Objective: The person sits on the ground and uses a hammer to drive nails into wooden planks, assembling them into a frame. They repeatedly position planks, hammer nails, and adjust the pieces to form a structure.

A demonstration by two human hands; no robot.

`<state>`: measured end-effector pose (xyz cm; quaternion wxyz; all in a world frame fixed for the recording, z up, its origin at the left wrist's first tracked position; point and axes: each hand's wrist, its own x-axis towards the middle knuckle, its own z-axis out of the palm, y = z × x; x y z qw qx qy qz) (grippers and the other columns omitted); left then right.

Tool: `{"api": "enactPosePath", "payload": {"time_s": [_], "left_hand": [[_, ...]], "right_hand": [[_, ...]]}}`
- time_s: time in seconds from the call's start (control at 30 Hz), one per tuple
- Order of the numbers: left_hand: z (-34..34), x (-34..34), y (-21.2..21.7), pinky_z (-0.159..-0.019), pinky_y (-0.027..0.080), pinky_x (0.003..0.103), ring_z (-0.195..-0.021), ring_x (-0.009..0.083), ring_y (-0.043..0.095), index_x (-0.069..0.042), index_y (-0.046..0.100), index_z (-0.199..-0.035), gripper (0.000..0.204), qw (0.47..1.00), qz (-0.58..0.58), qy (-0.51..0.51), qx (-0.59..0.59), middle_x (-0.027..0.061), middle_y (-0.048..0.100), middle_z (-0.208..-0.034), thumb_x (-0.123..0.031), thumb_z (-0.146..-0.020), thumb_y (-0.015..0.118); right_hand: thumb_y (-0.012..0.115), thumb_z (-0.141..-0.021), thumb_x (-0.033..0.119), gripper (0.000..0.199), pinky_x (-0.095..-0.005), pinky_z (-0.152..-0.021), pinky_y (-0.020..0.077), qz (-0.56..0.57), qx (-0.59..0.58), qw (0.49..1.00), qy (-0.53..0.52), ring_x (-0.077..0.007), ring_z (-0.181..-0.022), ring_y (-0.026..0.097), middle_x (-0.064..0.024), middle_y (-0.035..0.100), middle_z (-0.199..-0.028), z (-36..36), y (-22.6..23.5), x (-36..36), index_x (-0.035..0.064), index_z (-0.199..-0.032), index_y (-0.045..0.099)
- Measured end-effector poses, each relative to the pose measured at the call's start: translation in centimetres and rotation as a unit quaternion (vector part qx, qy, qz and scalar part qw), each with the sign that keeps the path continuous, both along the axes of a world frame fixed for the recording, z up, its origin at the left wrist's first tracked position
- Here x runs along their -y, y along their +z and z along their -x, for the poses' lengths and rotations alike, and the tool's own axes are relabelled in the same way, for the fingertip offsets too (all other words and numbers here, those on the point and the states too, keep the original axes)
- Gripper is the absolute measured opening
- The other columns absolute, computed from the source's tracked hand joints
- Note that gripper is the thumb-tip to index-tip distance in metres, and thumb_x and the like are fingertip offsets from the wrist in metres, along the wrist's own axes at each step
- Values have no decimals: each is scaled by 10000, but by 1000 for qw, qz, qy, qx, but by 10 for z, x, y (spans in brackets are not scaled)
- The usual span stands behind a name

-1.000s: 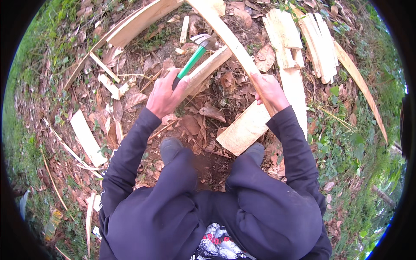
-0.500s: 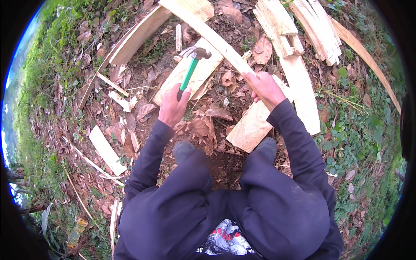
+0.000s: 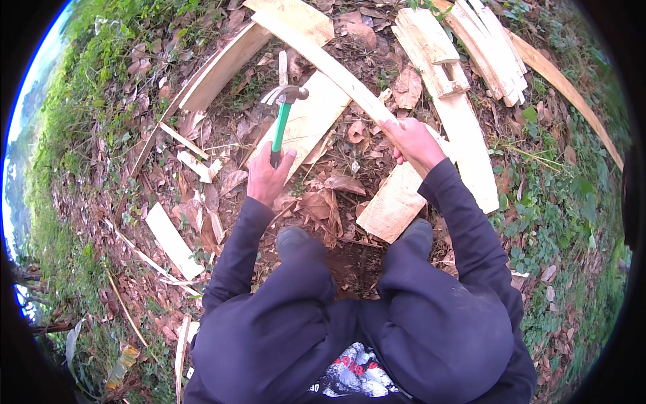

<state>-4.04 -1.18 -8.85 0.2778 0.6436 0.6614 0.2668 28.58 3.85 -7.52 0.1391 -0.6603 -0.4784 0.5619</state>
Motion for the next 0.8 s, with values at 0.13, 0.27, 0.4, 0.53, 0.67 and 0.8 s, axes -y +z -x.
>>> {"api": "enactPosePath", "payload": {"time_s": [0.13,0.27,0.4,0.53,0.67,0.8], "left_hand": [[24,-7,-20,-784,478,415,-899,302,595,-14,525,-869,395,995,-27,-23,-89,180,625,-1071,-264,-797,822],[56,1,-69,-1022,420,448,-1208,379,503,-14,506,-911,473,992,-13,-24,-119,235,480,-1413,-232,-715,877],[65,6,-71,-910,443,452,-1063,364,541,-16,536,-921,428,990,16,-6,-137,189,578,-1101,-189,-706,864],[70,17,-59,-757,458,438,-853,325,564,-9,567,-941,358,997,-9,-17,-74,128,555,-853,-141,-726,820],[67,36,-44,-676,482,370,-690,236,567,-15,609,-977,318,999,-15,-17,34,77,563,-776,-137,-754,800],[65,44,-39,-672,487,351,-656,213,559,-16,626,-1002,281,995,-82,-36,37,71,550,-741,-121,-782,766]], "right_hand": [[583,-983,444,532,-288,-482,520,-8,-7,1000,-13,-123,-505,601,-58,600,-645,1,1,1,-86,-984,617],[586,-984,440,529,-285,-481,523,-5,-11,1000,-4,-120,-512,603,-58,600,-652,9,3,3,-87,-1016,615],[576,-996,426,514,-273,-471,521,-2,-43,999,-1,-115,-498,595,-52,590,-640,14,9,1,-84,-1045,612],[577,-998,435,499,-255,-445,504,9,-68,998,-8,-107,-480,580,-35,562,-604,20,10,-7,-60,-1043,615],[590,-990,456,520,-242,-426,488,42,-31,998,21,-107,-462,568,-29,546,-591,34,27,-15,-58,-1072,592],[571,-990,499,485,-227,-388,483,31,2,999,30,-92,-408,533,-31,533,-567,52,33,-26,15,-980,541]]}}
